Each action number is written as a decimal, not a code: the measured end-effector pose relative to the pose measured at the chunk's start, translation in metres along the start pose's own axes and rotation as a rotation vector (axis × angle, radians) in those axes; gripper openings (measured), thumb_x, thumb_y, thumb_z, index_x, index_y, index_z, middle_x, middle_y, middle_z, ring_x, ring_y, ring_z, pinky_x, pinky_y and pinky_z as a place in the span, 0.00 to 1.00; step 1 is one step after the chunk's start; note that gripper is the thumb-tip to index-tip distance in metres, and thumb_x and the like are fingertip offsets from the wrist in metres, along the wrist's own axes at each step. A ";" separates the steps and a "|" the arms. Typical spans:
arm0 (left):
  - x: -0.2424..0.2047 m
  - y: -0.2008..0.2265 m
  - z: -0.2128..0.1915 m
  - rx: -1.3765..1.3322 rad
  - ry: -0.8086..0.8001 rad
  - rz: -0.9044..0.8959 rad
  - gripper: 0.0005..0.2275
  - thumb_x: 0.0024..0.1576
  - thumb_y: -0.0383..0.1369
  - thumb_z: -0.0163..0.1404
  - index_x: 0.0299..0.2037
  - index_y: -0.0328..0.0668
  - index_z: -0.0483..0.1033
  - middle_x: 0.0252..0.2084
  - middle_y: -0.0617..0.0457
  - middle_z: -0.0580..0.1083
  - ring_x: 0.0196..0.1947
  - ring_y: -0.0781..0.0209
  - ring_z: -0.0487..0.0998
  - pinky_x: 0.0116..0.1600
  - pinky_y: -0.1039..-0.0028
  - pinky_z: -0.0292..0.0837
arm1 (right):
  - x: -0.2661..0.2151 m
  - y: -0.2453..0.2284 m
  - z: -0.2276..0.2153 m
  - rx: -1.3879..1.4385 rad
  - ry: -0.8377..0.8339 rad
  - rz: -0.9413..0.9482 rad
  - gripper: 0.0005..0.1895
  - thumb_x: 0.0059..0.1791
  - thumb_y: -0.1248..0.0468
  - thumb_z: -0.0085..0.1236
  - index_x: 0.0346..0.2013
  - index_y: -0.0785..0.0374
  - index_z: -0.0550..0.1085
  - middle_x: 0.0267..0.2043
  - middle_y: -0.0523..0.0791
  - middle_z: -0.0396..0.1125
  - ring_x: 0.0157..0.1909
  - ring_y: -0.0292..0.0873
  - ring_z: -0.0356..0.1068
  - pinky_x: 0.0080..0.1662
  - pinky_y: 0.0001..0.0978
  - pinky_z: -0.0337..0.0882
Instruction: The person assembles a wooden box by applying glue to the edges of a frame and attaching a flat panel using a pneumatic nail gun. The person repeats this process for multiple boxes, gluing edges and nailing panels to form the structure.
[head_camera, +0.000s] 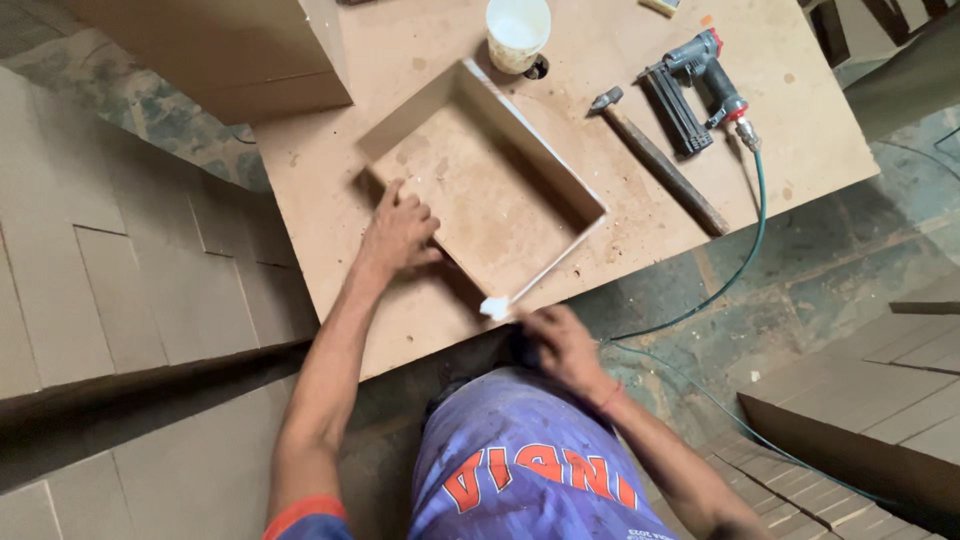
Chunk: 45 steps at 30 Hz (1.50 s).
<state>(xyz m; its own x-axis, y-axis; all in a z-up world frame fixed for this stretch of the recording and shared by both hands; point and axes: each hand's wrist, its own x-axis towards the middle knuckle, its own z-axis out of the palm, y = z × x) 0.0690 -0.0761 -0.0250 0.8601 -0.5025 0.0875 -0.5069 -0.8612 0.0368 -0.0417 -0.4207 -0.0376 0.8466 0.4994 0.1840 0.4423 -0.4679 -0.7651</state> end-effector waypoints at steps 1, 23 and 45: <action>-0.003 0.008 0.005 -0.003 0.051 0.011 0.18 0.44 0.47 0.65 0.33 0.43 0.81 0.31 0.50 0.75 0.41 0.53 0.75 0.69 0.44 0.57 | 0.002 0.008 -0.013 0.024 0.077 0.042 0.30 0.41 0.78 0.51 0.57 0.59 0.77 0.45 0.52 0.70 0.46 0.54 0.71 0.48 0.41 0.72; -0.082 0.120 -0.026 -0.198 0.636 -0.710 0.14 0.52 0.25 0.54 0.49 0.33 0.78 0.53 0.41 0.77 0.52 0.42 0.77 0.58 0.56 0.72 | 0.033 0.051 0.025 -0.178 0.271 0.005 0.28 0.43 0.73 0.56 0.59 0.59 0.75 0.42 0.51 0.69 0.43 0.53 0.70 0.44 0.44 0.71; -0.211 0.090 -0.021 -0.244 0.692 -0.858 0.09 0.59 0.26 0.52 0.48 0.35 0.79 0.55 0.43 0.75 0.54 0.42 0.76 0.58 0.56 0.70 | 0.020 -0.041 0.091 -0.145 0.152 0.036 0.31 0.45 0.73 0.56 0.63 0.52 0.74 0.48 0.48 0.69 0.48 0.52 0.71 0.48 0.44 0.72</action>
<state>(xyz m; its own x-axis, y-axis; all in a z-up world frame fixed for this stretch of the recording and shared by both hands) -0.1594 -0.0461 -0.0191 0.7511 0.4639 0.4698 0.1736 -0.8253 0.5374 -0.0702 -0.3251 -0.0583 0.8926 0.3700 0.2578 0.4399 -0.5890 -0.6779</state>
